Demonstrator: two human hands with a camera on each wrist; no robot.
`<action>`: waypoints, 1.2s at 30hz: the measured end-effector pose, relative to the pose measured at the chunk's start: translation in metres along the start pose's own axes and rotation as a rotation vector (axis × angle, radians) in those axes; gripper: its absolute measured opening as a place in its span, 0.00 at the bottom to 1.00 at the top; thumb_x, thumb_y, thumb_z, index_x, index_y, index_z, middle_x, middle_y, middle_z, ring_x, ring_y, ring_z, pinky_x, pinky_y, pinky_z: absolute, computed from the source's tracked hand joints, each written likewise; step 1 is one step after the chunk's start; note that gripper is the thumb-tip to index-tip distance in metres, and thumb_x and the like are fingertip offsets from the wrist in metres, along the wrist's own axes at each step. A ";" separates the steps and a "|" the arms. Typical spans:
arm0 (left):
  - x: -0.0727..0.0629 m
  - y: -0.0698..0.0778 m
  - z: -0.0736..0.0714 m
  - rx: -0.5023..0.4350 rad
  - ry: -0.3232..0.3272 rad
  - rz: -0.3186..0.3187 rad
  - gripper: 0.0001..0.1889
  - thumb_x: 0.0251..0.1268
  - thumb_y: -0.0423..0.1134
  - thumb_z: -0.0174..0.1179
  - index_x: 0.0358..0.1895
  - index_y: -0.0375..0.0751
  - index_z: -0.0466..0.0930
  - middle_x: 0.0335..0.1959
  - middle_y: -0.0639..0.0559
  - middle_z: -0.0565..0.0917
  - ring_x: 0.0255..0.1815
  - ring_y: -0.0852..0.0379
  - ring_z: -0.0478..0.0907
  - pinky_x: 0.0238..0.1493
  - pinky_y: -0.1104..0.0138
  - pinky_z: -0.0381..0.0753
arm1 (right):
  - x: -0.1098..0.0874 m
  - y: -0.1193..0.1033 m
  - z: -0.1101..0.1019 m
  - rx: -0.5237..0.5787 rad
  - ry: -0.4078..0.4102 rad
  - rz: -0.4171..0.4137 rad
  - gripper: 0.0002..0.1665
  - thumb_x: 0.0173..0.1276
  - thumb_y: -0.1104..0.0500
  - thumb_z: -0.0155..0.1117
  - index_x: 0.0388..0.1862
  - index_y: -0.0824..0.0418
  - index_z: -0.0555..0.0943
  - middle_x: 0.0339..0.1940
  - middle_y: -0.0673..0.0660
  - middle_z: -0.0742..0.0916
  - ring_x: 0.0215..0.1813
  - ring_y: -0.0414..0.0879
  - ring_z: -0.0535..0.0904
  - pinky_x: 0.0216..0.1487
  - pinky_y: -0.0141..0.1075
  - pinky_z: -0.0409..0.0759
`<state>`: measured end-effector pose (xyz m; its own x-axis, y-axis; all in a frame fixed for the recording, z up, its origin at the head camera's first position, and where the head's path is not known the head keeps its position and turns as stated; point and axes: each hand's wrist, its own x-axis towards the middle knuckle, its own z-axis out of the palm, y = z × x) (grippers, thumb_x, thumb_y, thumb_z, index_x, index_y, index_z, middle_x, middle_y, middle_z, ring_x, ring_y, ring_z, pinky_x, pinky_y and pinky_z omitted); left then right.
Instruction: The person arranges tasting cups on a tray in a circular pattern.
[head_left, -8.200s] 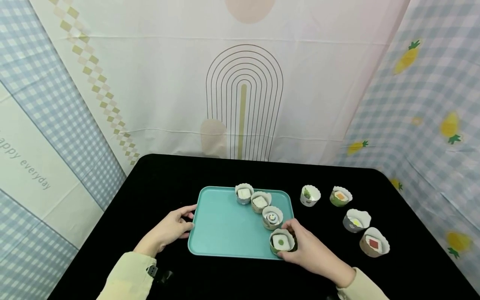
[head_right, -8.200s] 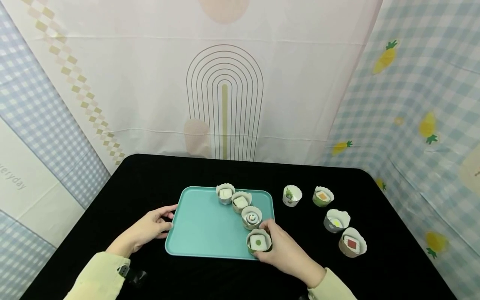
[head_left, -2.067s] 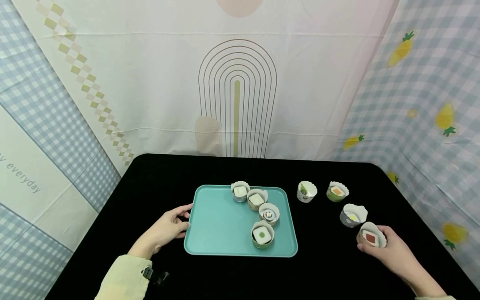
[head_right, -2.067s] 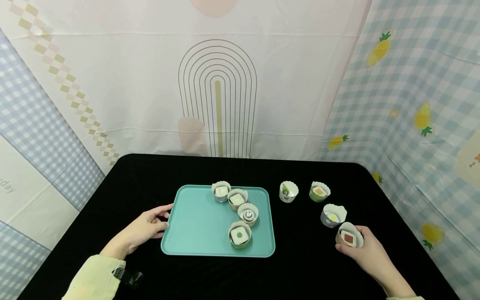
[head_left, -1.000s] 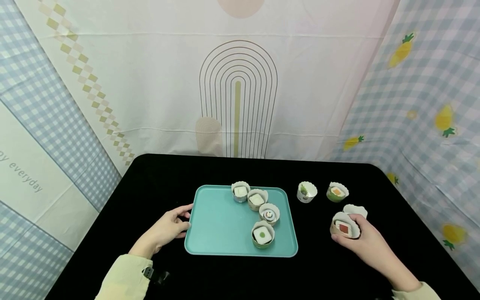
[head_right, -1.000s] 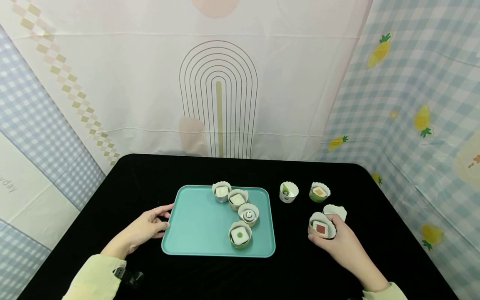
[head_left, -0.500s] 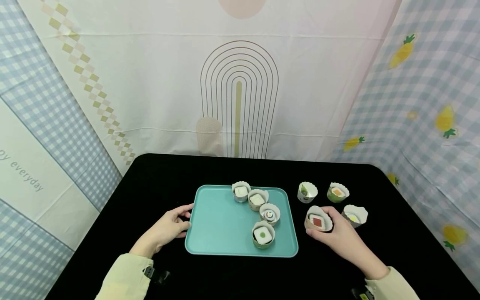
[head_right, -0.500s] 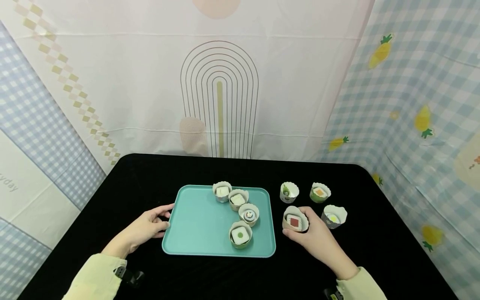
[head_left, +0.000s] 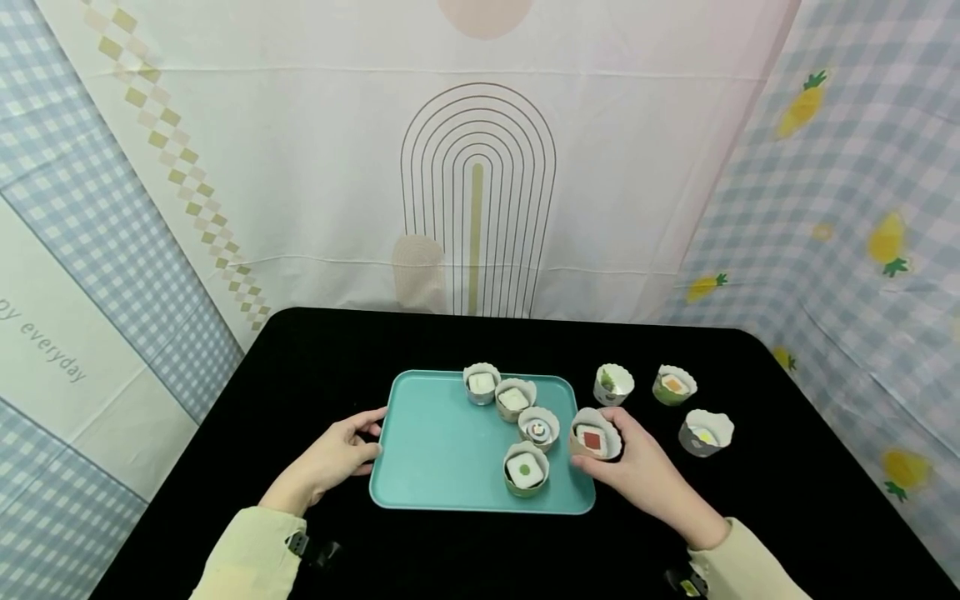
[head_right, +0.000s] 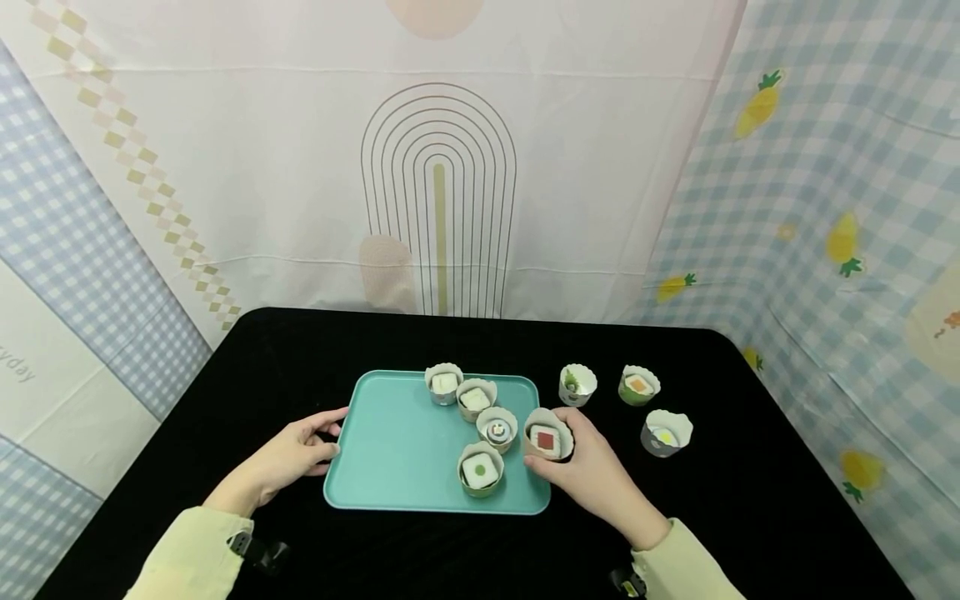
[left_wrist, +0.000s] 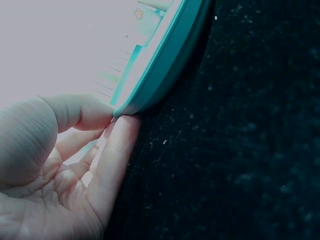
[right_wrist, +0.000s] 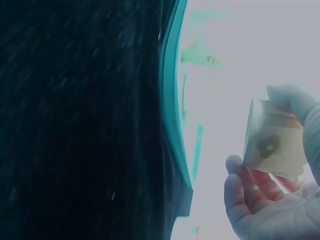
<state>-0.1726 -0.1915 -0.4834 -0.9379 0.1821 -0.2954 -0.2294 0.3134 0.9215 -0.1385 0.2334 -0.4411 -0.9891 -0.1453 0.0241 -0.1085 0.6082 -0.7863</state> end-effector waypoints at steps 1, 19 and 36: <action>0.000 0.000 0.000 0.001 0.000 -0.002 0.32 0.65 0.27 0.56 0.72 0.50 0.65 0.50 0.44 0.71 0.36 0.48 0.73 0.44 0.57 0.84 | 0.001 -0.002 0.002 0.006 0.000 -0.004 0.37 0.51 0.41 0.77 0.57 0.49 0.72 0.47 0.52 0.81 0.44 0.45 0.79 0.40 0.38 0.81; 0.000 0.000 0.000 0.012 0.000 -0.001 0.32 0.64 0.28 0.57 0.72 0.49 0.65 0.50 0.45 0.71 0.36 0.48 0.74 0.43 0.57 0.83 | 0.015 -0.049 0.053 0.105 -0.094 -0.150 0.35 0.55 0.44 0.75 0.59 0.45 0.71 0.50 0.49 0.79 0.43 0.40 0.79 0.40 0.36 0.82; -0.002 0.001 -0.001 0.004 -0.008 -0.003 0.32 0.65 0.27 0.56 0.72 0.49 0.64 0.51 0.45 0.71 0.36 0.47 0.74 0.44 0.57 0.83 | 0.035 -0.076 0.089 -0.145 -0.200 -0.303 0.39 0.57 0.46 0.74 0.63 0.57 0.70 0.54 0.49 0.78 0.51 0.41 0.76 0.50 0.37 0.78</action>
<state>-0.1714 -0.1921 -0.4814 -0.9351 0.1884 -0.3002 -0.2314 0.3173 0.9197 -0.1565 0.1126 -0.4350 -0.8728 -0.4756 0.1097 -0.4196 0.6162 -0.6665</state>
